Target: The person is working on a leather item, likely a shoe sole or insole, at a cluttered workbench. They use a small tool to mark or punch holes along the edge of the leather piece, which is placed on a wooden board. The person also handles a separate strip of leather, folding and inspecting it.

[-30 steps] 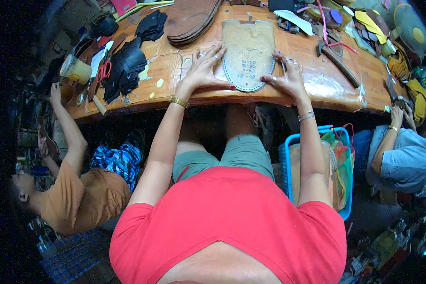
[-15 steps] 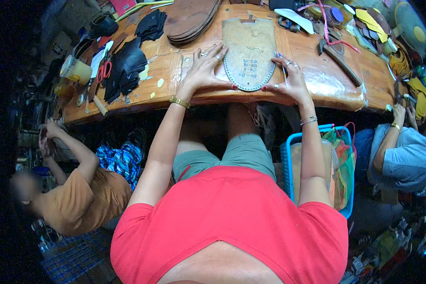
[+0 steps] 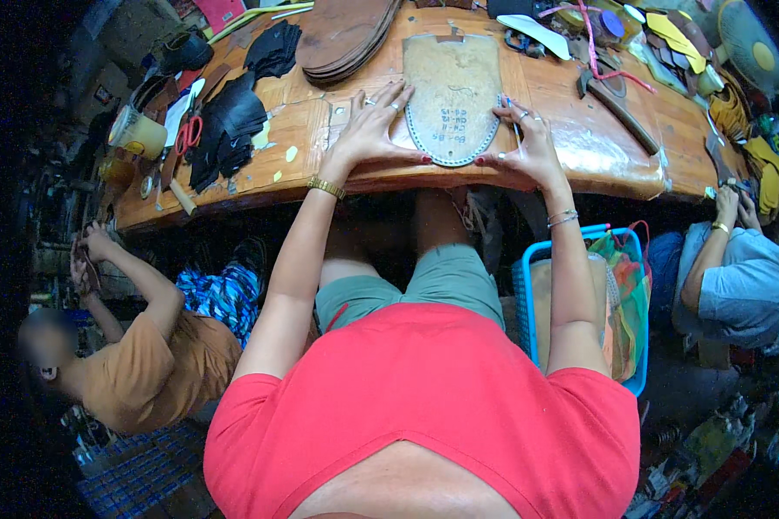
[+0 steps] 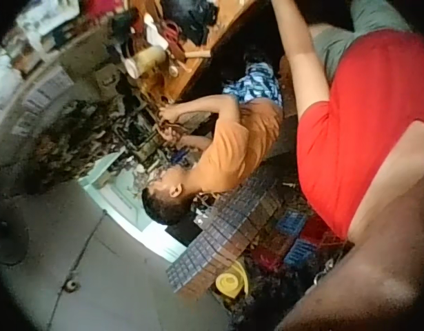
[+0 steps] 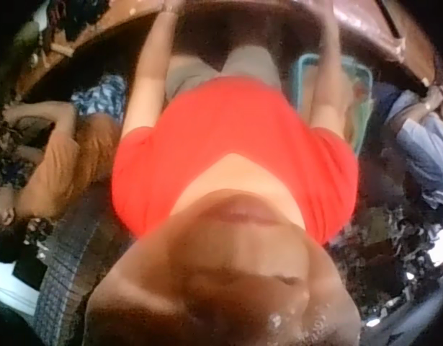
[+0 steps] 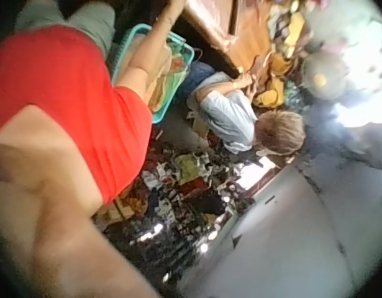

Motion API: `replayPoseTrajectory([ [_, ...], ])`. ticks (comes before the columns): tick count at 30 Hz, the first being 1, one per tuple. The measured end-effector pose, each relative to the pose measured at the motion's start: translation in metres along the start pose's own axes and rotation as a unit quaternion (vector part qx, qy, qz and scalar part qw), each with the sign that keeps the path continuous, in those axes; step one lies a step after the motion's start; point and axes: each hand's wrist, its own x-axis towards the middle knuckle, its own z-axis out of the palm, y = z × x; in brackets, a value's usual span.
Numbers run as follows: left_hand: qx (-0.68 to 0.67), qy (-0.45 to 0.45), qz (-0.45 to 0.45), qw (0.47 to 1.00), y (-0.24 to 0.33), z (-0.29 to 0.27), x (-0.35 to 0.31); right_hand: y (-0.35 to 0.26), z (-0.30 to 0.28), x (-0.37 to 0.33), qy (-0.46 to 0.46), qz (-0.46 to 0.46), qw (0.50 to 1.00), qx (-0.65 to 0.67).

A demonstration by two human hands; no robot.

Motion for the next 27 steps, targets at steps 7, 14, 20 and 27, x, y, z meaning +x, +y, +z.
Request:
replayPoseTrajectory([
  [7, 0.008, -0.013, -0.008, 1.0, 0.0016, -0.0015, 0.0008, -0.0005, 0.001, -0.002, 0.003, 0.01, 1.0, -0.015],
  [14, 0.009, -0.005, -0.006, 1.0, 0.0055, -0.0052, -0.0005, -0.006, -0.001, -0.0005, 0.003, 0.004, 1.0, -0.025],
  [20, 0.01, 0.0, -0.007, 1.0, 0.0062, -0.0044, -0.0005, -0.0061, -0.0011, -0.0012, 0.006, 0.01, 1.0, -0.025],
  [27, 0.019, 0.011, -0.007, 1.0, 0.005, -0.0012, -0.0015, -0.0069, -0.0013, -0.0007, 0.004, 0.019, 1.0, 0.006],
])
